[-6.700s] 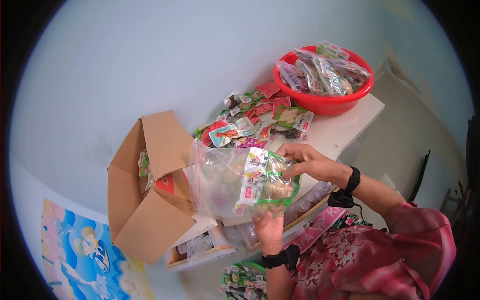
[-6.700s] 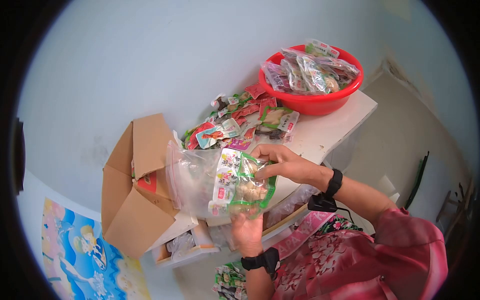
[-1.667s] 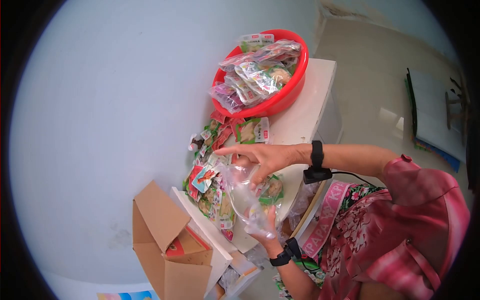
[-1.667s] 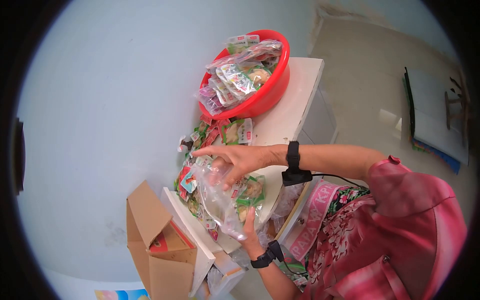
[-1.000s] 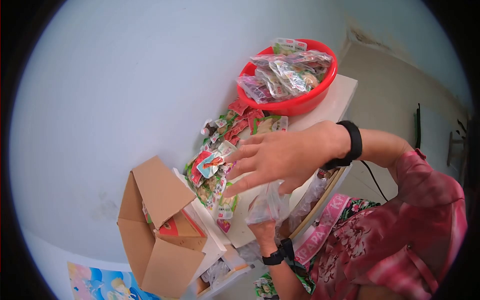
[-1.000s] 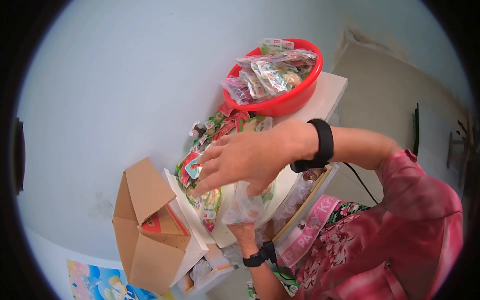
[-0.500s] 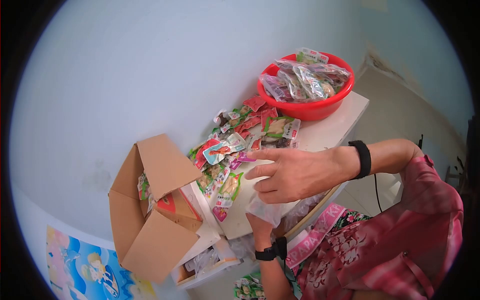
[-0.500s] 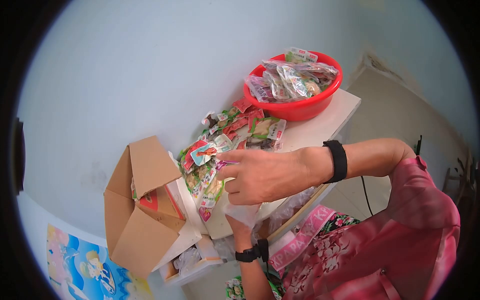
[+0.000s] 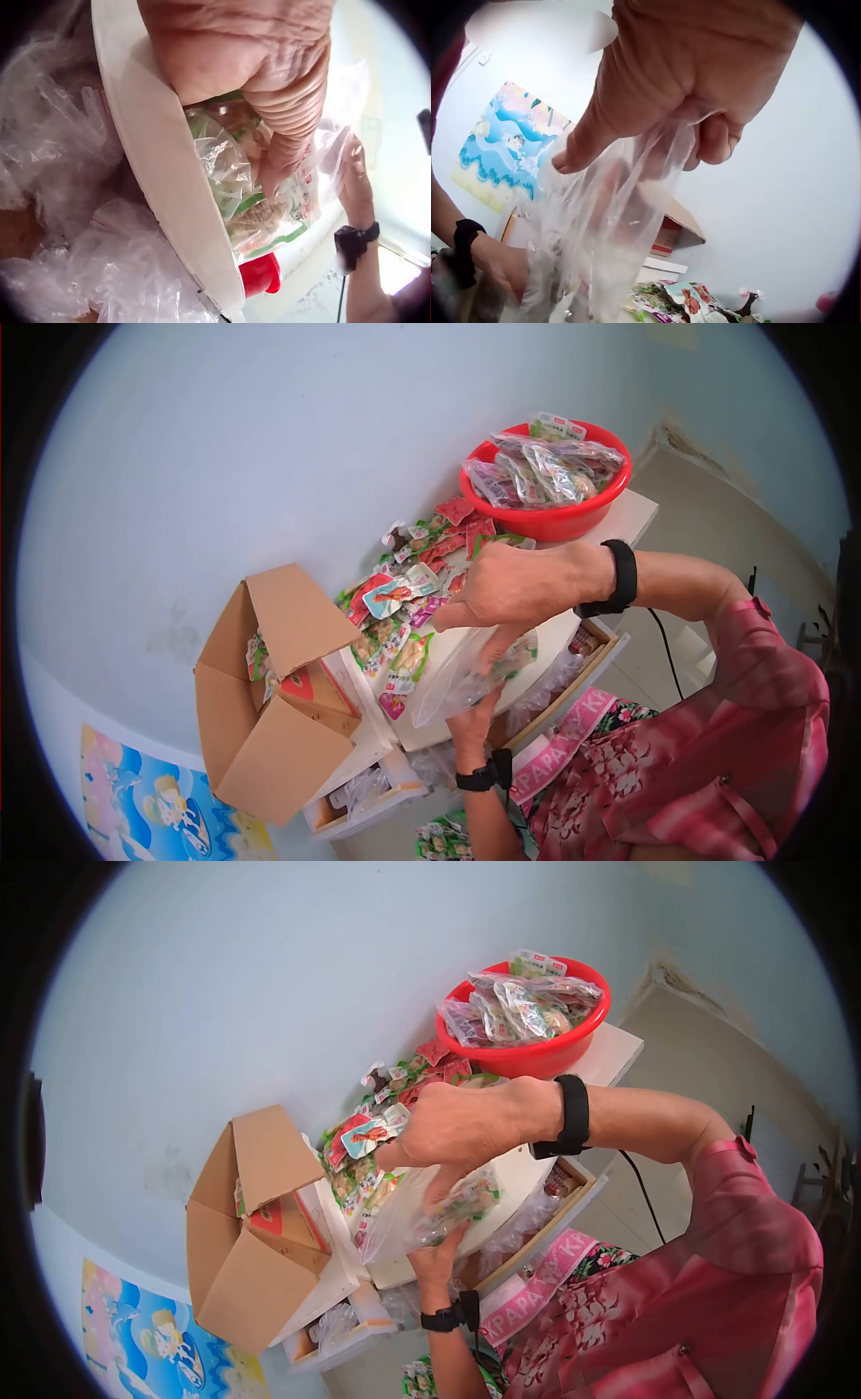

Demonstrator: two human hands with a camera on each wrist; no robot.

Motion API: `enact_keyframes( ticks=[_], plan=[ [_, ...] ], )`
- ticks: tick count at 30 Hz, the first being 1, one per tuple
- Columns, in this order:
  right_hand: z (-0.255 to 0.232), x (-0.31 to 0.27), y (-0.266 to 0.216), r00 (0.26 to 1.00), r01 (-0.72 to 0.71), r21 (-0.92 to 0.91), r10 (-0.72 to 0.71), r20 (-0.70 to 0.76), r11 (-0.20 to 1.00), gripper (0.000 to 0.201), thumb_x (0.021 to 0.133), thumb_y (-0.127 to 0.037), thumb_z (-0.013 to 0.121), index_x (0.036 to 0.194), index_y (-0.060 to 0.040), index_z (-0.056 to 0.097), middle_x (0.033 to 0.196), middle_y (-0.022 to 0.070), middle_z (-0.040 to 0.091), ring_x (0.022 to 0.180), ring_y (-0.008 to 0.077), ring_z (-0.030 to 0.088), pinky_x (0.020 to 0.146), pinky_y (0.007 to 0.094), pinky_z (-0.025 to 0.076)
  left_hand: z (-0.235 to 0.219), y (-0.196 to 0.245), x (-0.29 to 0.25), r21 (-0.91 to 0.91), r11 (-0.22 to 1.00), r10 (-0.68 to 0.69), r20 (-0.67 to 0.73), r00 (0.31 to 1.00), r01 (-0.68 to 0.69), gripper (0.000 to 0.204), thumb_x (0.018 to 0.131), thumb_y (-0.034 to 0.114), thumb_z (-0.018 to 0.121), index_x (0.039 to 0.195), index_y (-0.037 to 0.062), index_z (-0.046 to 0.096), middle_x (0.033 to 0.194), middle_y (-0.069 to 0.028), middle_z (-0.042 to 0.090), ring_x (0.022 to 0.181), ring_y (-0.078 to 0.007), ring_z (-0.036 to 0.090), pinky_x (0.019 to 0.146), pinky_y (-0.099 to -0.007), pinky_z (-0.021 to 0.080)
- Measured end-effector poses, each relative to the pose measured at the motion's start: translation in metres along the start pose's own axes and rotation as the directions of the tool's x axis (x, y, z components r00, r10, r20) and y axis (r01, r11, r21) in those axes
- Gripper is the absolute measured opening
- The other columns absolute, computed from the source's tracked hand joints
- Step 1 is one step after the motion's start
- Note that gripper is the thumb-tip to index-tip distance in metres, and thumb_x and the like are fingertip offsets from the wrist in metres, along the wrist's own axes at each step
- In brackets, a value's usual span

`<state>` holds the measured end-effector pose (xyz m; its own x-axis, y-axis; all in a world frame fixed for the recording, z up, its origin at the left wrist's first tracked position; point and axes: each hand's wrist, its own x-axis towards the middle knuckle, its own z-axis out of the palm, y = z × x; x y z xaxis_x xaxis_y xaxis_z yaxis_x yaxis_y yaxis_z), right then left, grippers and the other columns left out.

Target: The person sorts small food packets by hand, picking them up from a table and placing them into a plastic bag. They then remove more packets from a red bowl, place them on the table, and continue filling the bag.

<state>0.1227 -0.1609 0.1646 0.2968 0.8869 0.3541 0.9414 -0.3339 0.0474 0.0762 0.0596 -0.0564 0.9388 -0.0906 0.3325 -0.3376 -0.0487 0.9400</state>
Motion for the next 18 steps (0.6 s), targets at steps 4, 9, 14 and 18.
enact_keyframes(
  ticks=[4, 9, 14, 18],
  plan=[
    [0.005, 0.001, 0.003, 0.994, 0.103, -0.003, -0.103, -0.044, 0.995, 0.029, 0.087, -0.027, 0.074, 0.092, -0.0029, 0.059, 0.070, 0.0116, 0.062, 0.072, 0.0350, 0.066, 0.062, 0.0458, 0.050, 0.003, 0.018, -0.002, -0.050, 0.998, -0.040, -0.064, 0.997, 0.037, 0.046, 0.077, 0.001, 0.087, 0.120, -0.0012, 0.070, 0.116, -0.0096, 0.072, 0.105, -0.0186, 0.068, 0.095, -0.0357, 0.053],
    [-0.002, 0.005, -0.009, 0.979, 0.143, -0.091, -0.155, -0.136, 0.986, 0.020, 0.080, -0.019, 0.071, 0.080, -0.0035, 0.058, 0.080, 0.0110, 0.064, 0.082, 0.0315, 0.066, 0.069, 0.0436, 0.054, 0.000, -0.003, -0.005, 0.027, 0.997, -0.064, -0.090, 0.994, 0.066, 0.048, 0.078, 0.000, 0.087, 0.121, -0.0028, 0.068, 0.118, -0.0096, 0.071, 0.107, -0.0178, 0.067, 0.097, -0.0343, 0.052],
    [0.001, 0.006, 0.009, 0.966, 0.159, 0.038, -0.148, -0.212, 0.987, 0.020, 0.083, -0.015, 0.074, 0.095, -0.0036, 0.064, 0.086, 0.0082, 0.066, 0.088, 0.0282, 0.065, 0.078, 0.0406, 0.054, 0.002, 0.008, -0.005, -0.145, 0.989, -0.048, -0.096, 0.994, 0.033, 0.048, 0.079, 0.000, 0.086, 0.123, -0.0055, 0.066, 0.120, -0.0110, 0.071, 0.108, -0.0185, 0.066, 0.098, -0.0336, 0.052],
    [-0.001, 0.002, 0.022, 0.956, 0.202, 0.146, -0.163, -0.243, 0.968, 0.018, 0.088, -0.009, 0.072, 0.103, -0.0007, 0.067, 0.090, 0.0103, 0.069, 0.088, 0.0301, 0.066, 0.081, 0.0407, 0.056, -0.008, 0.013, -0.006, -0.174, 0.982, -0.085, -0.072, 0.994, 0.072, 0.047, 0.081, -0.001, 0.084, 0.124, -0.0063, 0.065, 0.121, -0.0123, 0.070, 0.109, -0.0197, 0.067, 0.099, -0.0349, 0.052]
  ],
)
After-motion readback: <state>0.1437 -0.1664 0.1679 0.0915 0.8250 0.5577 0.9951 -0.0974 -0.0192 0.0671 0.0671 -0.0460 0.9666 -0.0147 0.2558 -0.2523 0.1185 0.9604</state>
